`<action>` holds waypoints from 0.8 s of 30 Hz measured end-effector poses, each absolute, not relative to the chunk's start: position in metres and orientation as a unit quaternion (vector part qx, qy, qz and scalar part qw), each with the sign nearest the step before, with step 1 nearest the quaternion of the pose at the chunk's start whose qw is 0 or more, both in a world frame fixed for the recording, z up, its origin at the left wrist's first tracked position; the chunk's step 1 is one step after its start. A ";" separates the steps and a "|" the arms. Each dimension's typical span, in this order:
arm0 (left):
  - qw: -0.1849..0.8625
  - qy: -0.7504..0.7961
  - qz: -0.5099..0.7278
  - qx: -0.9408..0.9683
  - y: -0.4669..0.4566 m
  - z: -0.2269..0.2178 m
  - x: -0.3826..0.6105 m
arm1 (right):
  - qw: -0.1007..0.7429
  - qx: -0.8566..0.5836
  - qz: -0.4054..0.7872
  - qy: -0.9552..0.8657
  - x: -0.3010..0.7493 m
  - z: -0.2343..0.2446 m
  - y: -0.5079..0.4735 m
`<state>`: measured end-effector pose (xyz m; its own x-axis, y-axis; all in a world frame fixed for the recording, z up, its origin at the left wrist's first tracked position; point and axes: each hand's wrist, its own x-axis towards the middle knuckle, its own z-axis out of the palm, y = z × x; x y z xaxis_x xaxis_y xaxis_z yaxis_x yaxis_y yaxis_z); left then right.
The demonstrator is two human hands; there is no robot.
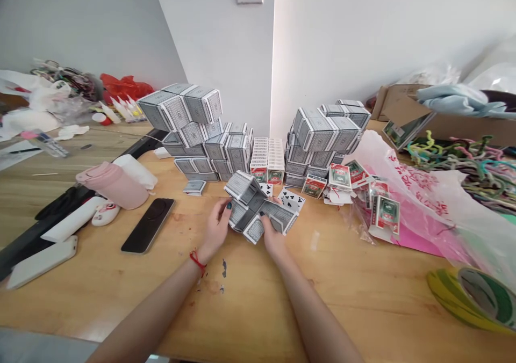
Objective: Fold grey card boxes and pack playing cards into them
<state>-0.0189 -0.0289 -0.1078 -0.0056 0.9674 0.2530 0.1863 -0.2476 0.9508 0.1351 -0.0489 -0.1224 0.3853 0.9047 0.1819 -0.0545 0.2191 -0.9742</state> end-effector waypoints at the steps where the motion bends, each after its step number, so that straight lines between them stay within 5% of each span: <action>1: 0.368 0.477 0.506 0.617 -0.031 -0.107 -0.021 | 0.659 -0.514 0.351 -0.422 0.136 -0.122 -0.049; 9: 0.218 0.503 0.434 0.715 -0.036 -0.103 -0.025 | 0.647 -0.504 0.333 -0.465 0.135 -0.109 -0.053; 24: 0.226 0.541 0.505 0.633 -0.033 -0.110 -0.027 | 0.641 -0.430 0.372 -0.516 0.125 -0.102 -0.059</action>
<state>-0.0267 -0.0334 -0.1098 -0.0965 0.9137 0.3948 0.4564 -0.3118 0.8333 0.1253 -0.0587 -0.1021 0.1915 0.9199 0.3422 -0.0334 0.3546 -0.9344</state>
